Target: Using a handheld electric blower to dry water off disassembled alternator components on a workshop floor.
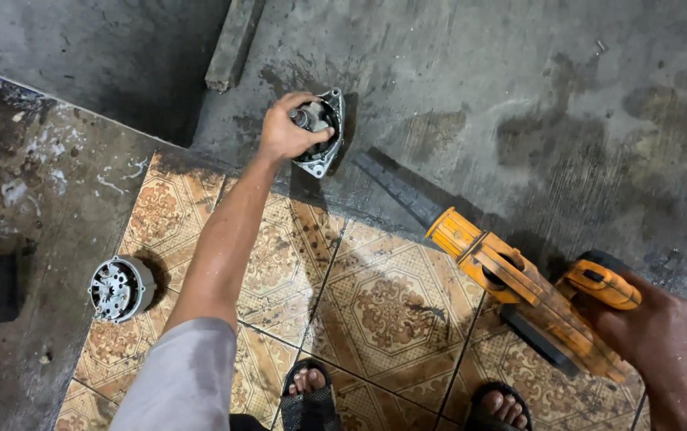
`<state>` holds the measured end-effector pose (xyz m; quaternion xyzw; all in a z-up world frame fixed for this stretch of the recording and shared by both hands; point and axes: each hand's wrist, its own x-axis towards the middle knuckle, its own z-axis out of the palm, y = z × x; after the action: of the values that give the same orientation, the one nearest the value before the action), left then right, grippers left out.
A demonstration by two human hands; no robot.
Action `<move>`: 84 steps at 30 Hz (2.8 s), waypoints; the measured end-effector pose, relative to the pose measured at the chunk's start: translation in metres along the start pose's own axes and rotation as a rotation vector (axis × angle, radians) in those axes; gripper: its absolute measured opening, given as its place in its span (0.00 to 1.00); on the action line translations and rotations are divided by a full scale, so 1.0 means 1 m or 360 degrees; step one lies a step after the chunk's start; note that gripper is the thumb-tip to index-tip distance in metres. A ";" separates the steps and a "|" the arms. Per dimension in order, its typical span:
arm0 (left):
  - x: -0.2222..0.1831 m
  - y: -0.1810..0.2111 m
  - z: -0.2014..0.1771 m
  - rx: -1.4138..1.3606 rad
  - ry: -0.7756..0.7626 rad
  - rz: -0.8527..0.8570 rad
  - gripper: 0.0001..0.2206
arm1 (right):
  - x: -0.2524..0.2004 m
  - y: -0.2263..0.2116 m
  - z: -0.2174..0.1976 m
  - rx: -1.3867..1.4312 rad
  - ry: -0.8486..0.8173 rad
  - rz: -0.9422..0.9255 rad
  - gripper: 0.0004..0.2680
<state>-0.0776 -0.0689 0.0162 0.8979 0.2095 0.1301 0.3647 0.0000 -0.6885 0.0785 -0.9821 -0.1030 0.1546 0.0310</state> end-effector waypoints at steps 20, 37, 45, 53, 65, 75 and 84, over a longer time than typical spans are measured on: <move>0.068 0.017 -0.044 -0.0192 -0.0151 -0.1148 0.23 | 0.059 -0.051 -0.039 0.0348 -0.0139 -0.0042 0.17; 0.059 0.067 -0.056 -0.0390 -0.0105 -0.1638 0.53 | 0.052 -0.016 -0.007 0.0255 -0.0092 -0.0147 0.19; 0.064 0.054 -0.042 -0.0494 0.0073 -0.1716 0.53 | 0.034 -0.023 -0.009 0.0318 0.0150 -0.0333 0.23; 0.066 0.058 -0.037 -0.0504 0.0166 -0.1659 0.44 | 0.027 -0.050 -0.022 0.0290 0.0158 -0.0220 0.19; 0.049 0.043 -0.032 -0.0763 0.0447 -0.1690 0.51 | 0.021 -0.022 -0.005 0.0363 0.0245 -0.0449 0.17; 0.011 0.027 -0.033 -0.0926 0.0651 -0.1633 0.38 | -0.017 -0.012 -0.002 0.0455 0.0331 -0.0269 0.08; -0.001 0.020 -0.025 -0.0775 0.0406 -0.1358 0.32 | -0.039 -0.012 0.010 0.0300 0.0333 -0.0160 0.11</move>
<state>-0.0822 -0.0671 0.0480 0.5982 0.5641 0.1231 0.5556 -0.0414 -0.6850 0.0814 -0.9792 -0.1334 0.0586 0.1414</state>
